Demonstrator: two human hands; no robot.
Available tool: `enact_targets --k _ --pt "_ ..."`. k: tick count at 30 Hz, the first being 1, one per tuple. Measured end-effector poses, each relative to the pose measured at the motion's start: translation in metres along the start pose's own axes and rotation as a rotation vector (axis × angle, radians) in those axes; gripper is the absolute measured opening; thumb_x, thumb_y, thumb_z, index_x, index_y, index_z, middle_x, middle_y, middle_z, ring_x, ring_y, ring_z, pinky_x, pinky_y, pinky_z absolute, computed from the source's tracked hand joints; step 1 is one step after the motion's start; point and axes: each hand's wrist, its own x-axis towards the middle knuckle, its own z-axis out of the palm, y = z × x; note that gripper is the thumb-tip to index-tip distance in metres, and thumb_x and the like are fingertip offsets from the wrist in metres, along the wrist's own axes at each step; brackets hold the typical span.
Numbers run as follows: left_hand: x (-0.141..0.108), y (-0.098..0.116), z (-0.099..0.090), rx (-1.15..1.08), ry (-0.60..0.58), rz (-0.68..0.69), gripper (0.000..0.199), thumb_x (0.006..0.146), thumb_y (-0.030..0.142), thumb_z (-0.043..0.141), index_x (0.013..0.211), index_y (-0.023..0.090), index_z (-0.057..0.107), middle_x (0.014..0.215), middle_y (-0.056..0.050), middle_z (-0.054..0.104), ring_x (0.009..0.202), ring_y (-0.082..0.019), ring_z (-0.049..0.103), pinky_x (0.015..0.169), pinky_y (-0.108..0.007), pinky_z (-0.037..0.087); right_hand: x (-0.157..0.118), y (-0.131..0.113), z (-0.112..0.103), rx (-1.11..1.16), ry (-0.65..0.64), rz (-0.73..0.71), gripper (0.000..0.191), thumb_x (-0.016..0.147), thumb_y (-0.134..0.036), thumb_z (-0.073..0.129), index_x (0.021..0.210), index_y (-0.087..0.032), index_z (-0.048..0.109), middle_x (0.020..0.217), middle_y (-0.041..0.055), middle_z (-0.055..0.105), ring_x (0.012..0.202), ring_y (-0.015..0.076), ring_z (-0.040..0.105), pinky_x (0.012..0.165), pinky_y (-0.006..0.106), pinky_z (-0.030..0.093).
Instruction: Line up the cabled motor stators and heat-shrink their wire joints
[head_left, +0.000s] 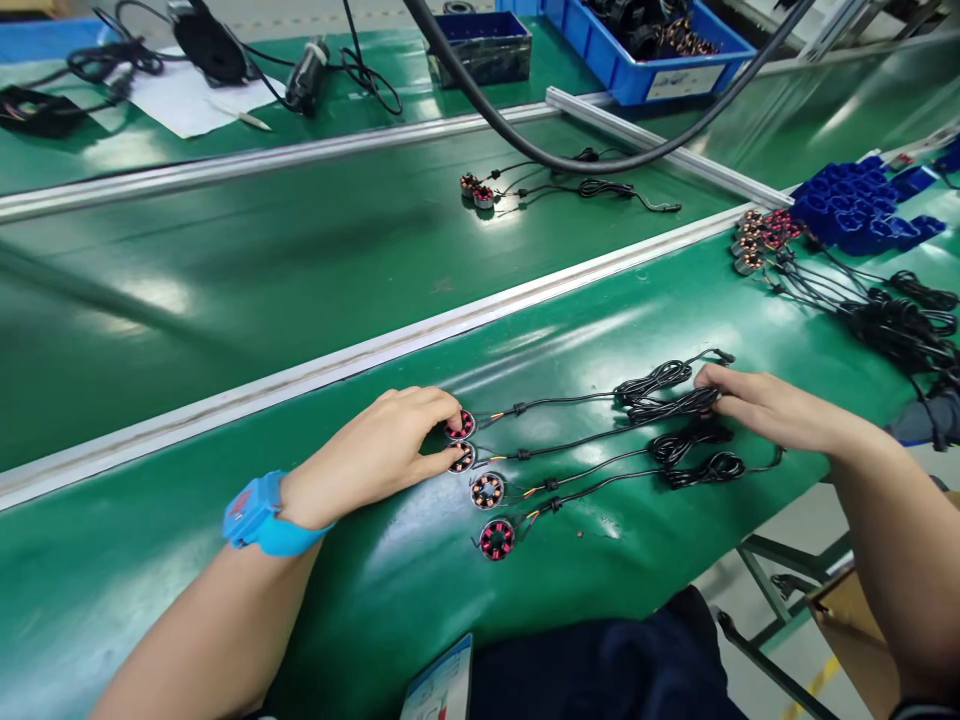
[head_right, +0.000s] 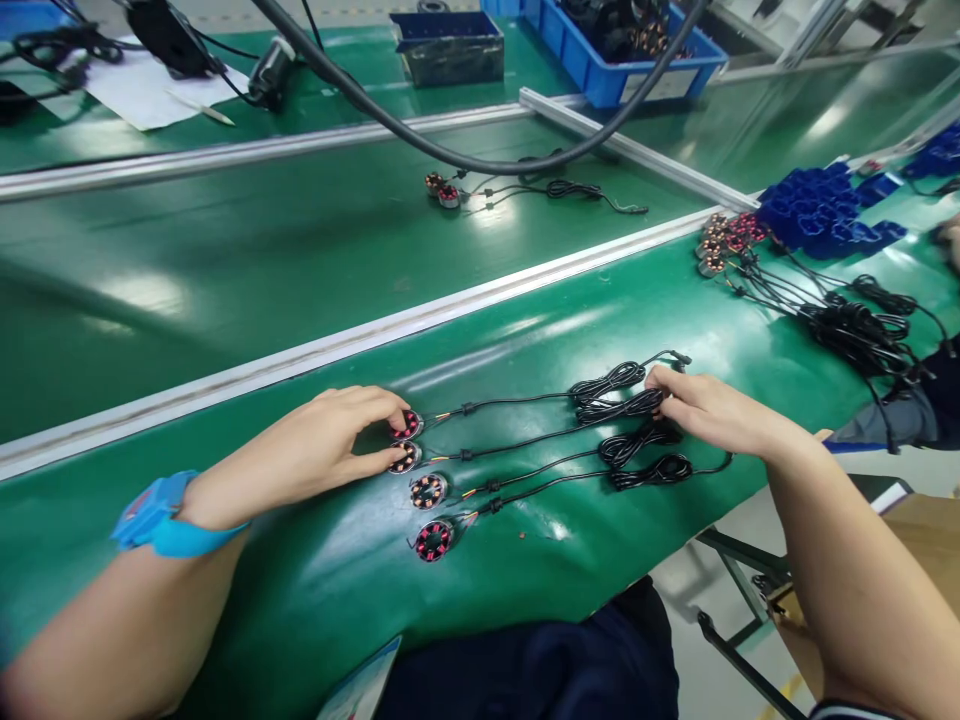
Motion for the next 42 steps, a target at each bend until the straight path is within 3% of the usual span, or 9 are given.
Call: enact_targets --k 4,8,16,20,24,28,31,36,42 --pt "-0.005 0.010 -0.003 0.049 0.062 0.002 0.018 0.095 0.039 0.060 0.100 0.022 0.059 0.120 -0.006 0.058 0.104 -0.025 0.056 0.089 -0.039 0.043 0.000 0.013 0.005 -0.042 0.205 0.004 0.018 0.095 -0.036 0.038 0.097 -0.026 0.052 0.098 0.0076 0.065 0.090 0.0263 0.061 0.082 0.043 0.048" --pt "-0.014 0.032 -0.003 0.037 -0.017 0.106 0.015 0.100 0.036 0.057 0.097 0.024 0.065 0.100 -0.003 0.055 0.091 -0.020 0.053 0.082 -0.035 0.040 -0.004 0.003 0.011 -0.080 0.284 -0.155 0.028 0.096 -0.051 0.052 0.117 -0.032 0.055 0.117 0.0075 0.063 0.110 0.0282 0.059 0.094 0.045 0.047" --pt "-0.020 0.058 0.014 0.132 -0.144 0.140 0.020 0.099 0.029 0.062 0.080 0.021 0.064 0.089 -0.001 0.056 0.085 -0.020 0.053 0.077 -0.037 0.033 0.010 -0.020 0.000 -0.201 0.305 -0.283 0.032 0.100 -0.050 0.048 0.096 -0.025 0.068 0.102 0.0072 0.067 0.094 0.0268 0.062 0.087 0.045 0.048" --pt "-0.025 0.057 0.003 0.109 -0.100 0.172 0.012 0.094 0.032 0.070 0.089 0.022 0.065 0.091 0.000 0.058 0.085 -0.019 0.055 0.076 -0.035 0.035 0.074 -0.051 -0.036 -0.148 0.361 -0.290 0.034 0.095 -0.054 0.054 0.098 -0.023 0.068 0.097 0.0063 0.069 0.089 0.0250 0.064 0.083 0.041 0.049" --pt "-0.036 0.055 -0.013 0.227 0.105 0.130 0.018 0.097 0.036 0.065 0.108 0.023 0.065 0.100 -0.004 0.062 0.088 -0.022 0.057 0.079 -0.036 0.039 0.194 -0.082 -0.059 -0.101 0.475 -0.189 0.032 0.087 -0.042 0.064 0.110 -0.020 0.068 0.096 0.0061 0.071 0.085 0.0239 0.065 0.085 0.038 0.050" --pt "-0.045 0.050 -0.017 0.343 0.285 0.106 0.026 0.105 0.035 0.044 0.117 0.024 0.065 0.106 -0.006 0.065 0.091 -0.025 0.059 0.081 -0.040 0.042 0.310 -0.107 -0.072 -0.117 0.566 -0.056 0.060 0.086 -0.036 0.067 0.141 -0.017 0.053 0.126 0.0154 0.062 0.111 0.0313 0.061 0.097 0.042 0.048" --pt "-0.046 0.039 -0.014 0.398 0.370 0.085 0.035 0.108 0.033 0.032 0.123 0.025 0.063 0.108 -0.006 0.068 0.095 -0.027 0.060 0.084 -0.044 0.042 0.369 -0.118 -0.081 -0.119 0.550 0.109 0.073 0.091 -0.044 0.061 0.156 -0.020 0.035 0.141 0.0206 0.049 0.119 0.0340 0.058 0.099 0.044 0.048" --pt "-0.042 0.019 -0.012 0.442 0.443 0.000 0.035 0.105 0.027 0.033 0.125 0.024 0.061 0.108 -0.007 0.069 0.096 -0.028 0.062 0.087 -0.047 0.044 0.414 -0.120 -0.092 -0.148 0.506 0.211 0.066 0.095 -0.054 0.051 0.150 -0.019 0.044 0.137 0.0265 0.048 0.107 0.0373 0.063 0.092 0.051 0.050" --pt "-0.041 0.006 -0.027 0.384 0.357 -0.097 0.030 0.101 0.036 0.051 0.127 0.024 0.059 0.109 -0.008 0.067 0.094 -0.029 0.063 0.082 -0.045 0.046 0.389 -0.132 -0.075 -0.206 0.468 0.090 0.046 0.097 -0.036 0.048 0.139 -0.017 0.051 0.123 0.0205 0.060 0.111 0.0349 0.060 0.097 0.048 0.047"
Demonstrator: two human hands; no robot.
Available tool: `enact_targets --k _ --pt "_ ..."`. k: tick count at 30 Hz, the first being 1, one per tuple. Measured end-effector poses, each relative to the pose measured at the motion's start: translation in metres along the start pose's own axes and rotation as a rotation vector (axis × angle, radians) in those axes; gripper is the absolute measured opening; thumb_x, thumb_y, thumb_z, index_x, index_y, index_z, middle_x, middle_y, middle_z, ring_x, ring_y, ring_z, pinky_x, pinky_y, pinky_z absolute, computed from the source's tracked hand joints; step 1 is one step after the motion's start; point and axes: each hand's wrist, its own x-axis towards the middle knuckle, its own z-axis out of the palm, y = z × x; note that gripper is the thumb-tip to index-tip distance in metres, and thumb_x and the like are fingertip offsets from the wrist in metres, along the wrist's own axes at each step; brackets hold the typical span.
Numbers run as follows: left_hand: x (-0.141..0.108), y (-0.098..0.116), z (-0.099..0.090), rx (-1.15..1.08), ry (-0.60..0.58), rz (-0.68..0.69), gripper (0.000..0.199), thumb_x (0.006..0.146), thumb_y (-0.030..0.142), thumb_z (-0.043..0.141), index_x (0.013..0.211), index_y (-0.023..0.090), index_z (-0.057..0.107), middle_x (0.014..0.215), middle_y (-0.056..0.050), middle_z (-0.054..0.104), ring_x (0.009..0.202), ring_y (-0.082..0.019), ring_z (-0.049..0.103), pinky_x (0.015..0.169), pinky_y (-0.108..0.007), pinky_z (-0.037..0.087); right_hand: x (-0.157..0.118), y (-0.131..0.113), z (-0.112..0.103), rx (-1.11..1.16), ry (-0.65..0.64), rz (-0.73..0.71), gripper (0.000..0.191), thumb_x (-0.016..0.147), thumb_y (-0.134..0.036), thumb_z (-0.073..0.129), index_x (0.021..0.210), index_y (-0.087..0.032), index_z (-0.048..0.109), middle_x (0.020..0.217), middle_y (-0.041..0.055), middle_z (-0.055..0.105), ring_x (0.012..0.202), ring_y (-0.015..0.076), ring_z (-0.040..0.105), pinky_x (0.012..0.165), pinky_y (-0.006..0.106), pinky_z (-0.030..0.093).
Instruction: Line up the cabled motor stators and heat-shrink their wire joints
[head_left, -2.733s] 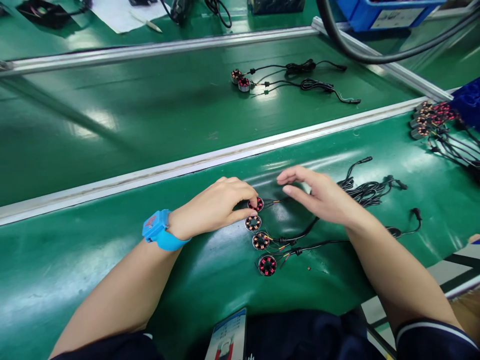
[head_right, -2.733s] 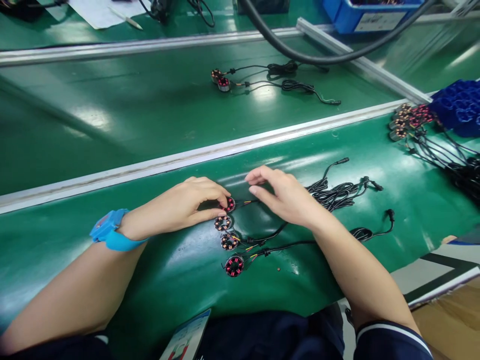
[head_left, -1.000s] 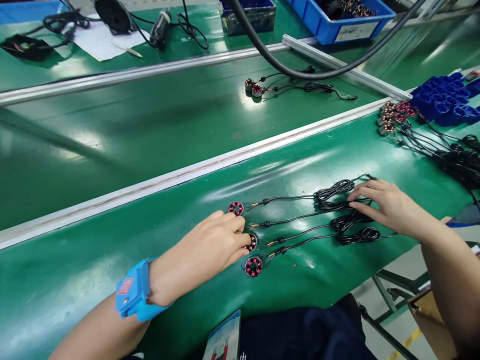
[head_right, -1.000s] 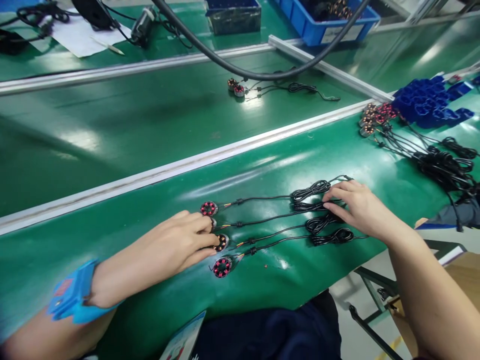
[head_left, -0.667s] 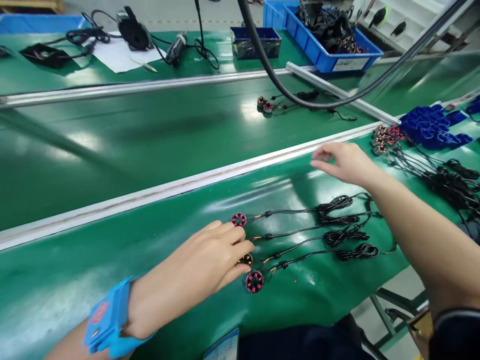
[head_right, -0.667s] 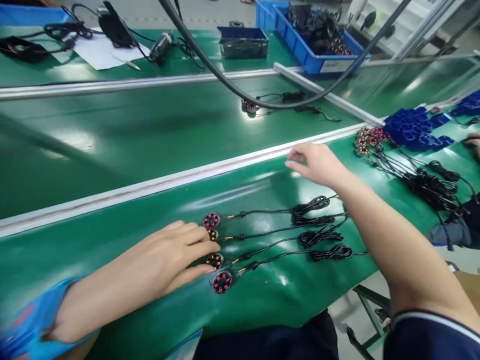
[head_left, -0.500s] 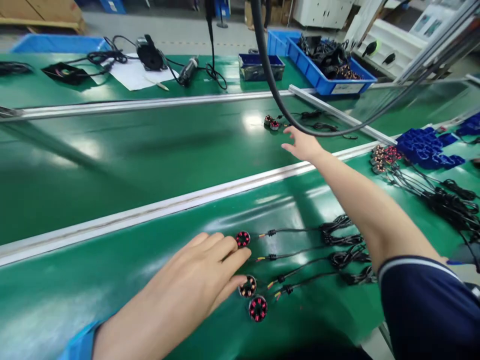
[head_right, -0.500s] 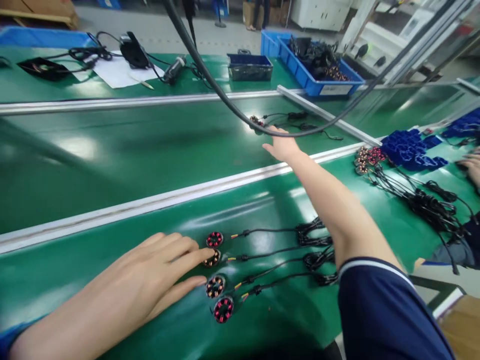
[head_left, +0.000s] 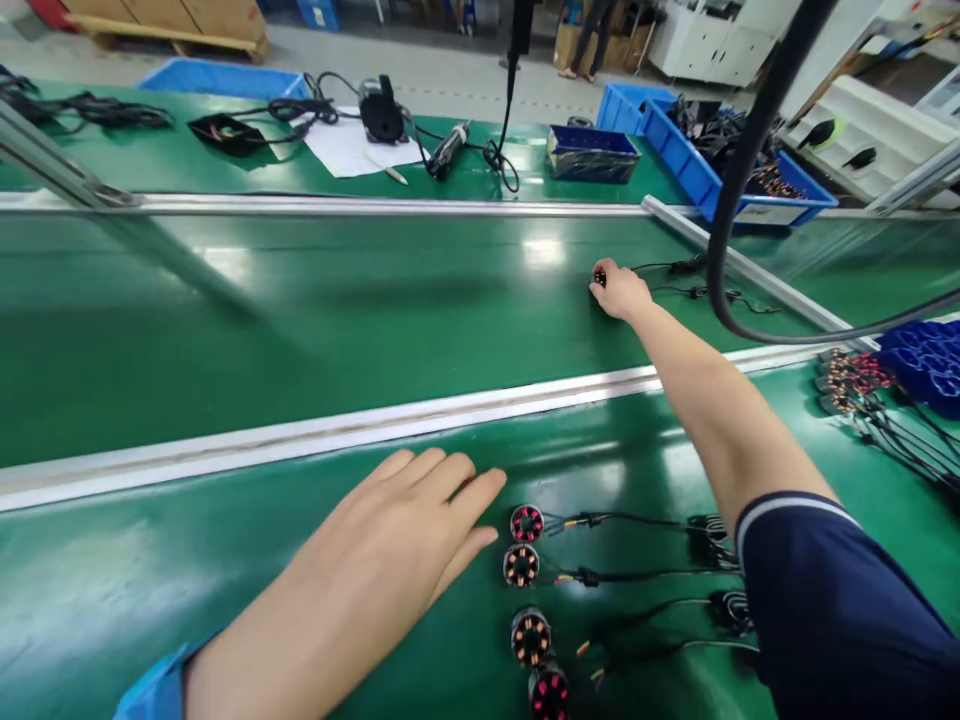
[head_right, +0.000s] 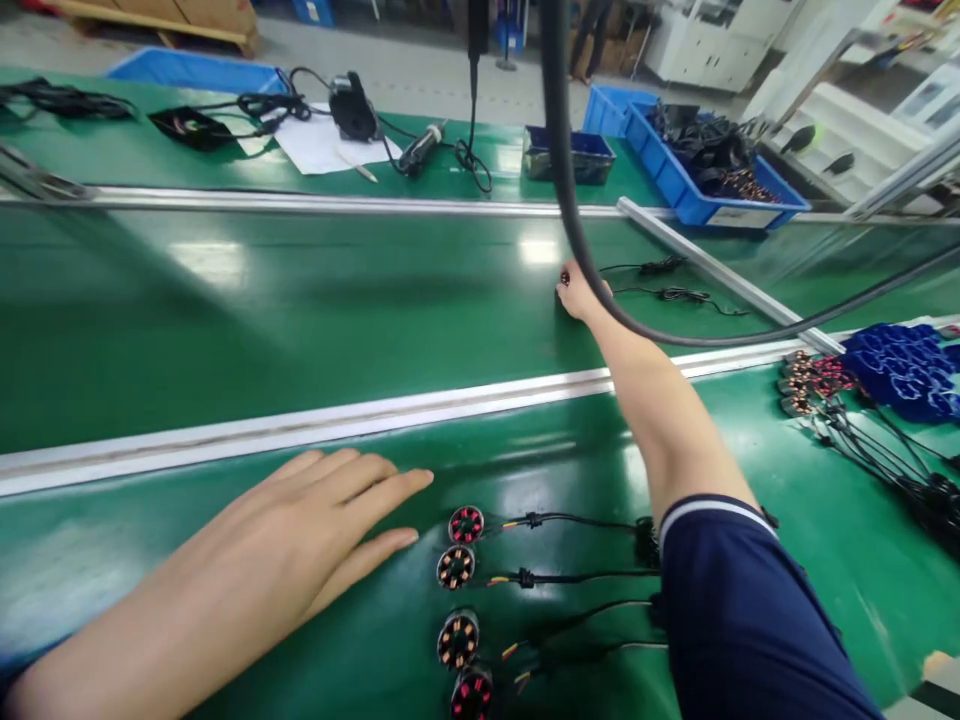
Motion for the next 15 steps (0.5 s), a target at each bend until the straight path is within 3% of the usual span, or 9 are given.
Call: enact_targets --k 5,10,13,15 --pt "0.009 -0.012 -0.008 -0.014 -0.032 -0.044 0.035 0.094 0.037 0.067 0.124 0.021 0.059 0.110 -0.008 0.067 0.100 -0.031 0.063 0.087 -0.045 0.048 -0.090 -0.033 -0.006 0.103 -0.106 -0.326 0.037 0.096 -0.036 0.052 0.130 -0.021 0.056 0.111 0.0124 0.067 0.101 0.0305 0.063 0.091 0.042 0.049" --pt "0.015 -0.019 0.000 0.008 -0.046 -0.108 0.047 0.092 0.038 0.071 0.130 0.019 0.051 0.116 -0.010 0.064 0.102 -0.031 0.063 0.088 -0.045 0.050 -0.195 -0.093 -0.008 0.287 -0.237 -0.589 0.030 0.097 -0.034 0.052 0.126 -0.024 0.056 0.111 0.0088 0.066 0.098 0.0247 0.065 0.089 0.037 0.049" --pt "0.017 -0.022 0.007 -0.013 -0.078 -0.120 0.046 0.090 0.038 0.071 0.125 0.017 0.051 0.115 -0.012 0.063 0.105 -0.031 0.063 0.089 -0.043 0.051 -0.228 -0.120 -0.010 0.392 -0.327 -0.690 0.037 0.096 -0.043 0.059 0.126 -0.022 0.054 0.113 0.0099 0.066 0.098 0.0250 0.065 0.088 0.038 0.051" --pt "0.018 -0.023 0.011 -0.053 -0.119 -0.131 0.044 0.090 0.040 0.071 0.121 0.017 0.051 0.115 -0.012 0.062 0.104 -0.031 0.063 0.086 -0.041 0.052 -0.228 -0.122 -0.018 0.475 -0.356 -0.764 0.043 0.096 -0.045 0.058 0.132 -0.022 0.051 0.117 0.0094 0.066 0.102 0.0239 0.064 0.091 0.037 0.051"
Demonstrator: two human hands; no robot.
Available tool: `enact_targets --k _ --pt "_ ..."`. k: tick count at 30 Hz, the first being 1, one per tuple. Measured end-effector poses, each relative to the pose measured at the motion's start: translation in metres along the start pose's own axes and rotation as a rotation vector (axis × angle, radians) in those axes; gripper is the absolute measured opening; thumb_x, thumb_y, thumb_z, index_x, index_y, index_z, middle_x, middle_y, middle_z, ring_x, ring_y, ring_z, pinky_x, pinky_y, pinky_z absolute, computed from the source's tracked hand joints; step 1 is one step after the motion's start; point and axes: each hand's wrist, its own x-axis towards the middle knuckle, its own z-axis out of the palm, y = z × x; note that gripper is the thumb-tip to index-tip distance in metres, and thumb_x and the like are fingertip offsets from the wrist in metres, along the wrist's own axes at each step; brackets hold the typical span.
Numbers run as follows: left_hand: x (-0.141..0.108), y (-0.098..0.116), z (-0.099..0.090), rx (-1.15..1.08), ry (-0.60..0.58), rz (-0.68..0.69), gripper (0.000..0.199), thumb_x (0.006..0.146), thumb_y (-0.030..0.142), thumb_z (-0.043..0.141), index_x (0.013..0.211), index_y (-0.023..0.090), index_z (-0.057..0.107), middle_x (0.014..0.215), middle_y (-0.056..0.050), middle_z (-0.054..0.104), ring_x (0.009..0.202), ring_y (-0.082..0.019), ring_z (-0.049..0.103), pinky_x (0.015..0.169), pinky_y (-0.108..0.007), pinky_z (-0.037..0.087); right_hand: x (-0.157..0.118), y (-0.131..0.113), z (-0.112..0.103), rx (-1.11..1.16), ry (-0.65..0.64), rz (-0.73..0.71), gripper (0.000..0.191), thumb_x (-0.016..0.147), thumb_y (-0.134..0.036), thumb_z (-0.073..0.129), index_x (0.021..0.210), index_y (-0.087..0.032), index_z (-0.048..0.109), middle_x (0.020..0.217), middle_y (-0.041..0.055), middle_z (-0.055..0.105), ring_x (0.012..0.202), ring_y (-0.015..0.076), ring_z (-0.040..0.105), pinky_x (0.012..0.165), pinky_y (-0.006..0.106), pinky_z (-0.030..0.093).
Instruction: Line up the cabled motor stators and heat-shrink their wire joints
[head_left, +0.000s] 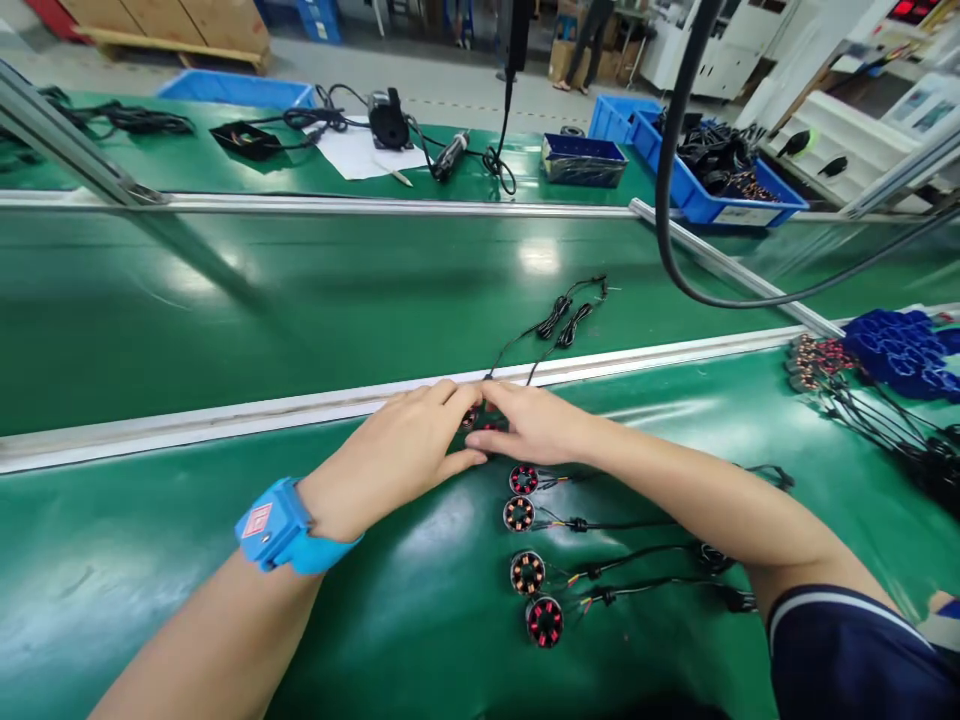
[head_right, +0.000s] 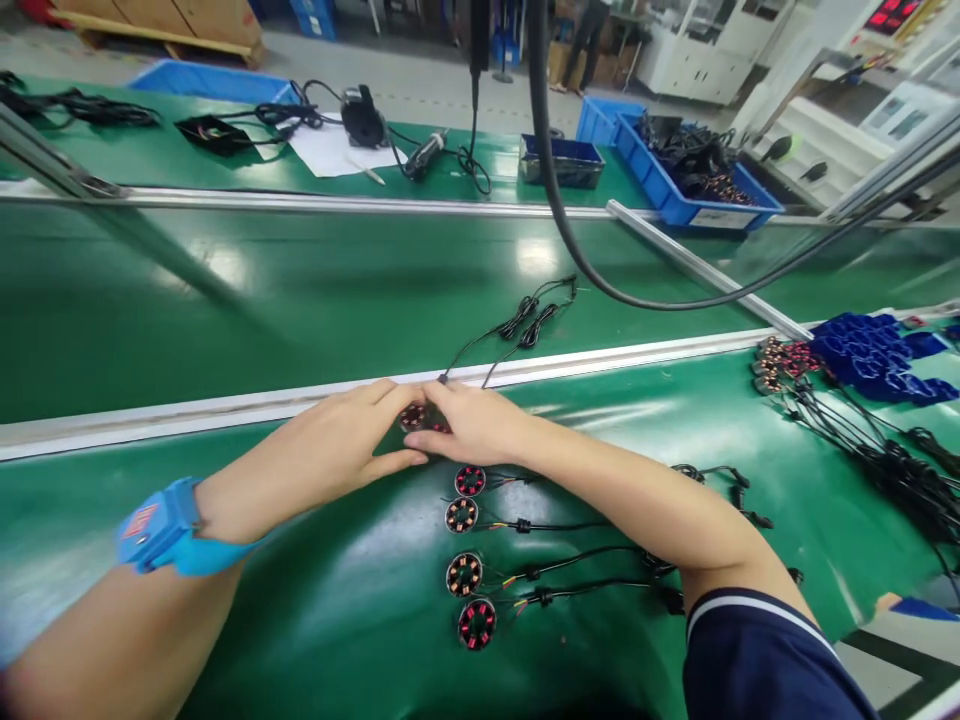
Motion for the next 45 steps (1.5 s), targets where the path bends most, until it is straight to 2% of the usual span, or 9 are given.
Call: enact_targets --k 5,9,12,16,23,28,37,41,45 --pt "0.005 0.001 0.005 -0.017 -0.063 -0.032 0.044 0.090 0.043 0.073 0.119 0.016 0.052 0.115 -0.011 0.061 0.101 -0.029 0.062 0.084 -0.039 0.051 0.014 0.057 -0.063 -0.442 0.155 0.125 0.064 0.085 -0.003 0.045 0.147 -0.020 0.045 0.141 0.0113 0.055 0.124 0.0292 0.053 0.104 0.045 0.045" --pt "0.008 0.005 0.007 0.025 -0.059 -0.011 0.040 0.088 0.040 0.076 0.113 0.015 0.058 0.115 -0.012 0.059 0.104 -0.030 0.059 0.086 -0.040 0.050 0.024 0.118 -0.092 -0.845 -0.070 0.331 0.083 0.076 0.004 0.049 0.154 -0.024 0.040 0.160 0.0140 0.032 0.146 0.0379 0.029 0.111 0.057 0.036" --pt "0.010 0.010 0.008 0.037 -0.073 0.023 0.035 0.087 0.042 0.077 0.104 0.015 0.062 0.109 -0.011 0.059 0.103 -0.030 0.057 0.086 -0.041 0.049 0.014 0.139 -0.092 -0.894 -0.074 0.276 0.065 0.083 -0.002 0.047 0.143 -0.025 0.054 0.152 0.0141 0.042 0.139 0.0347 0.039 0.107 0.051 0.040" --pt "0.014 0.017 0.014 0.054 -0.103 0.064 0.029 0.088 0.036 0.075 0.103 0.013 0.067 0.102 -0.012 0.061 0.102 -0.032 0.057 0.088 -0.043 0.048 -0.013 0.142 -0.087 -0.885 0.054 0.186 0.051 0.090 -0.009 0.043 0.137 -0.022 0.059 0.143 0.0138 0.051 0.121 0.0314 0.052 0.097 0.044 0.044" --pt "0.015 0.016 0.020 0.067 -0.065 0.083 0.027 0.090 0.030 0.070 0.112 0.014 0.069 0.100 -0.012 0.063 0.098 -0.031 0.060 0.089 -0.046 0.049 -0.025 0.135 -0.090 -0.889 0.045 0.245 0.032 0.083 -0.013 0.051 0.112 -0.014 0.065 0.116 0.0154 0.064 0.112 0.0311 0.054 0.094 0.038 0.038" --pt "0.015 0.011 0.020 0.083 -0.046 0.109 0.027 0.090 0.032 0.071 0.112 0.017 0.071 0.098 -0.010 0.061 0.094 -0.029 0.059 0.085 -0.043 0.049 -0.064 0.122 -0.103 -0.954 0.001 0.208 0.024 0.081 -0.019 0.049 0.103 -0.013 0.057 0.085 0.0119 0.067 0.081 0.0265 0.059 0.093 0.038 0.035" --pt "0.030 0.004 0.029 0.073 -0.049 0.296 0.032 0.098 0.033 0.062 0.129 0.025 0.065 0.098 -0.008 0.055 0.093 -0.025 0.054 0.080 -0.037 0.043 -0.199 0.113 -0.084 -0.451 0.109 0.243 0.011 0.088 -0.026 0.048 0.096 -0.020 0.052 0.090 0.0060 0.061 0.082 0.0213 0.058 0.081 0.036 0.044" --pt "0.037 0.002 0.031 0.081 -0.048 0.325 0.034 0.098 0.033 0.062 0.132 0.031 0.064 0.097 -0.007 0.052 0.094 -0.026 0.052 0.079 -0.036 0.041 -0.226 0.123 -0.083 -0.190 0.100 0.349 0.031 0.093 -0.047 0.057 0.107 -0.022 0.068 0.105 0.0090 0.066 0.097 0.0226 0.063 0.088 0.037 0.050" --pt "0.032 0.001 0.029 0.073 -0.041 0.301 0.038 0.095 0.033 0.066 0.133 0.033 0.062 0.104 -0.008 0.052 0.096 -0.026 0.051 0.081 -0.036 0.043 -0.230 0.123 -0.102 -0.213 -0.024 0.417 0.041 0.091 -0.060 0.058 0.113 -0.029 0.074 0.119 0.0075 0.067 0.109 0.0269 0.063 0.097 0.044 0.050"
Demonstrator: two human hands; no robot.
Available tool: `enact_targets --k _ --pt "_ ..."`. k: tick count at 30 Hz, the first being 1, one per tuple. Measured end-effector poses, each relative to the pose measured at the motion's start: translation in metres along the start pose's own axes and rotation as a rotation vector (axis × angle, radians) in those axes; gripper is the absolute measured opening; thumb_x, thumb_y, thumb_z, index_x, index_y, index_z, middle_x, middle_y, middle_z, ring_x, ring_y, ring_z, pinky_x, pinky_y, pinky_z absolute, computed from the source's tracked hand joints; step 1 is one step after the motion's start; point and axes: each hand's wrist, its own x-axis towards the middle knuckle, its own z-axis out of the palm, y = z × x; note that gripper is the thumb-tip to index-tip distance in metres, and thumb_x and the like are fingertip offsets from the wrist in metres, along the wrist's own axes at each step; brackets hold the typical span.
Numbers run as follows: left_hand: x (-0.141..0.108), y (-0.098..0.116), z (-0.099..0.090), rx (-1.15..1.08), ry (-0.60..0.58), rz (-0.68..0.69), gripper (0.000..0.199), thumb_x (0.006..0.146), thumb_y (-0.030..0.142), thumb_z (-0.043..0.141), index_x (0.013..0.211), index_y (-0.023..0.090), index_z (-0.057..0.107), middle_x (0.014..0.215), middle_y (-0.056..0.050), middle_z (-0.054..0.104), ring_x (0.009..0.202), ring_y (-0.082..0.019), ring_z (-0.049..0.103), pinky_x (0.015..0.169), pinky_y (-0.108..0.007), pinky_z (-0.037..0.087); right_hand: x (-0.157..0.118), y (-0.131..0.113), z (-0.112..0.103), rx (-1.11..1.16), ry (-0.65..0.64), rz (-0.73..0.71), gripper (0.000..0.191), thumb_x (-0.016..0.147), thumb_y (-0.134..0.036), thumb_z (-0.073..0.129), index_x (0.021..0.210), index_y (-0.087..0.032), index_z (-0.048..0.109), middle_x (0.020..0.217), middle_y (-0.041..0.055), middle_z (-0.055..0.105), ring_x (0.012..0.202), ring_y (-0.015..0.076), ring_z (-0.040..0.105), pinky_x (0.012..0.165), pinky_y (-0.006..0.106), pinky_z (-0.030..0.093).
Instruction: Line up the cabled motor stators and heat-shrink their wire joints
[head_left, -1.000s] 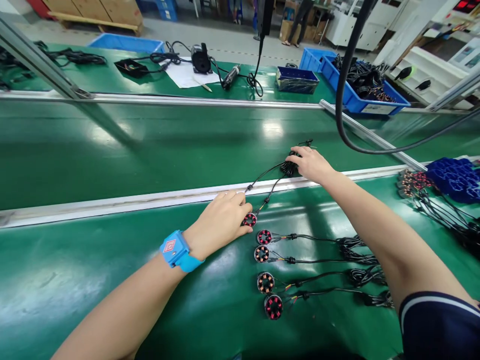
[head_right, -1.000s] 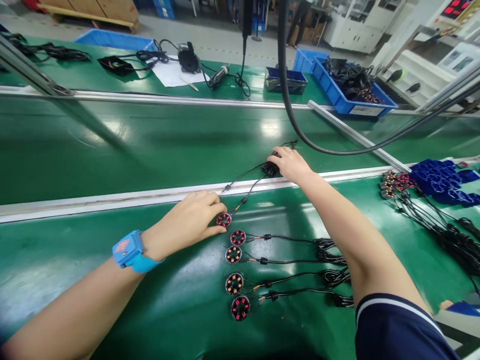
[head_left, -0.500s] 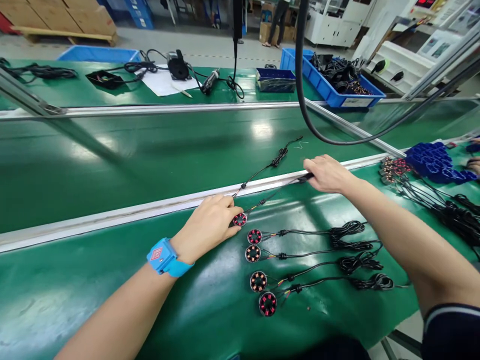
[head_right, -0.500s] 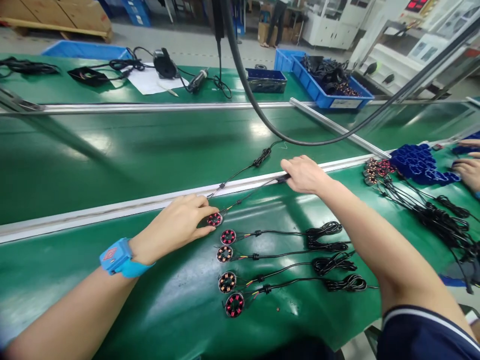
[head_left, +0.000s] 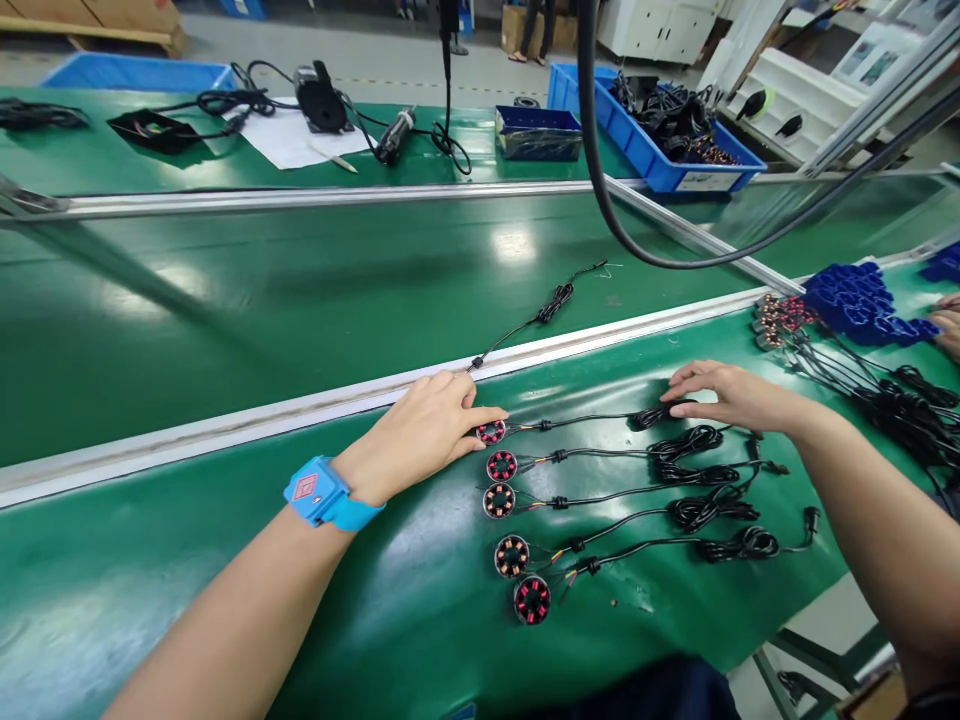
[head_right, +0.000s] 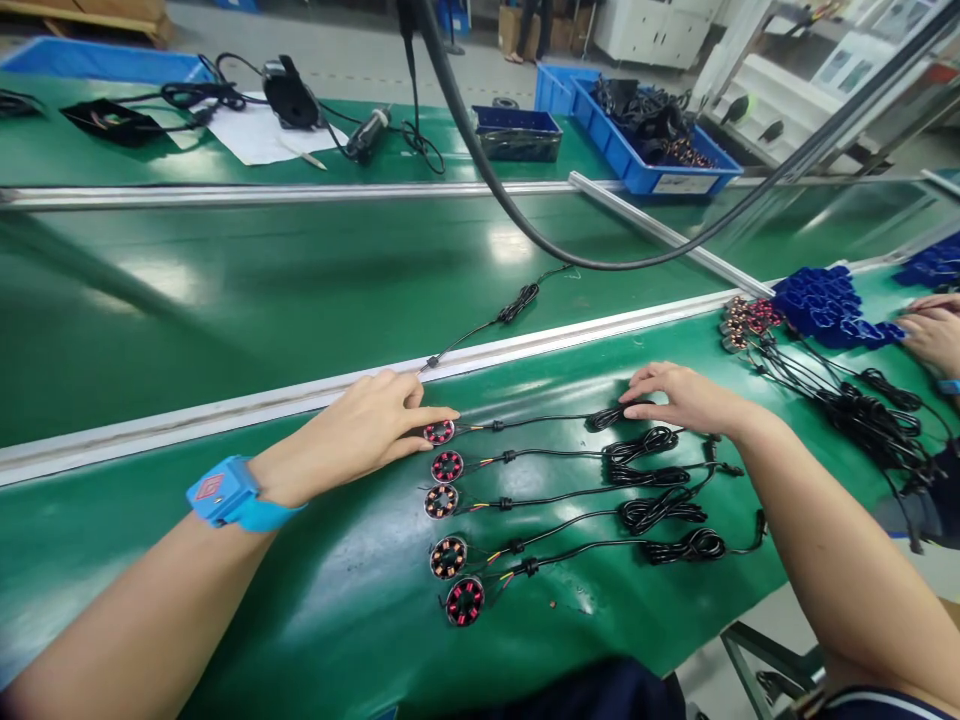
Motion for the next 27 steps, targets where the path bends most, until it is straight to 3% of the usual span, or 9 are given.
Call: enact_targets --k 4,6,9,11,13,16,18,23,27 --pt "-0.016 -0.008 -0.009 -0.009 0.107 -0.129 0.054 0.087 0.032 0.075 0.138 0.025 0.056 0.121 -0.012 0.052 0.101 -0.029 0.051 0.084 -0.041 0.046 0.051 -0.016 -0.013 -0.135 0.149 -0.063 0.044 0.095 -0.051 0.055 0.127 -0.024 0.066 0.127 0.0102 0.064 0.116 0.0289 0.061 0.102 0.046 0.049" --pt "-0.022 -0.016 -0.012 -0.009 0.169 -0.231 0.041 0.088 0.034 0.073 0.125 0.021 0.062 0.119 -0.012 0.053 0.098 -0.029 0.052 0.084 -0.042 0.047 0.096 -0.029 -0.010 -0.258 0.255 -0.118 0.046 0.094 -0.029 0.051 0.138 -0.019 0.058 0.137 0.0132 0.058 0.124 0.0302 0.056 0.106 0.047 0.046" --pt "-0.025 -0.026 -0.009 -0.074 0.171 -0.286 0.022 0.091 0.037 0.069 0.108 0.023 0.067 0.115 -0.010 0.056 0.097 -0.028 0.056 0.087 -0.042 0.047 0.162 -0.045 -0.001 -0.471 0.281 -0.098 0.064 0.083 -0.004 0.045 0.145 -0.018 0.050 0.151 0.0144 0.046 0.138 0.0332 0.044 0.109 0.051 0.040" --pt "-0.022 -0.030 -0.005 -0.151 0.140 -0.278 0.018 0.093 0.037 0.068 0.106 0.024 0.067 0.113 -0.007 0.058 0.098 -0.026 0.058 0.088 -0.041 0.047 0.189 -0.051 0.002 -0.559 0.277 -0.104 0.057 0.082 -0.002 0.044 0.135 -0.017 0.058 0.150 0.0144 0.048 0.142 0.0333 0.039 0.111 0.050 0.037" --pt "-0.018 -0.031 0.000 -0.211 0.126 -0.274 0.017 0.094 0.036 0.067 0.104 0.023 0.065 0.110 -0.006 0.061 0.097 -0.025 0.060 0.087 -0.038 0.046 0.198 -0.053 0.001 -0.595 0.263 -0.146 0.039 0.082 -0.007 0.048 0.116 -0.015 0.064 0.136 0.0148 0.058 0.138 0.0326 0.043 0.109 0.045 0.037" --pt "-0.011 -0.029 0.007 -0.246 0.137 -0.278 0.015 0.093 0.033 0.068 0.095 0.021 0.059 0.098 -0.003 0.062 0.089 -0.023 0.059 0.079 -0.035 0.044 0.182 -0.049 -0.005 -0.614 0.209 -0.134 0.025 0.082 -0.016 0.052 0.106 -0.014 0.060 0.097 0.0129 0.067 0.100 0.0288 0.062 0.083 0.035 0.043" --pt "-0.008 -0.027 0.012 -0.263 0.160 -0.287 0.015 0.093 0.026 0.067 0.090 0.020 0.054 0.088 -0.002 0.059 0.082 -0.022 0.057 0.073 -0.032 0.041 0.160 -0.046 -0.009 -0.662 0.194 -0.119 0.025 0.083 -0.020 0.050 0.106 -0.014 0.056 0.080 0.0091 0.063 0.076 0.0253 0.059 0.070 0.033 0.038" --pt "-0.005 -0.023 0.017 -0.318 0.245 -0.249 0.022 0.088 0.018 0.068 0.100 0.020 0.050 0.091 -0.001 0.060 0.081 -0.020 0.056 0.073 -0.030 0.041 0.094 -0.031 -0.008 -0.797 0.267 -0.208 0.008 0.087 -0.018 0.045 0.089 -0.018 0.053 0.079 0.0068 0.060 0.073 0.0224 0.056 0.069 0.032 0.034" --pt "0.009 -0.024 0.012 -0.337 0.255 -0.136 0.012 0.093 0.024 0.064 0.098 0.020 0.054 0.096 -0.003 0.064 0.088 -0.021 0.058 0.079 -0.032 0.043 0.051 -0.013 -0.004 -0.746 0.305 -0.196 0.018 0.095 -0.016 0.037 0.082 -0.020 0.050 0.076 0.0056 0.058 0.073 0.0207 0.055 0.071 0.032 0.034"
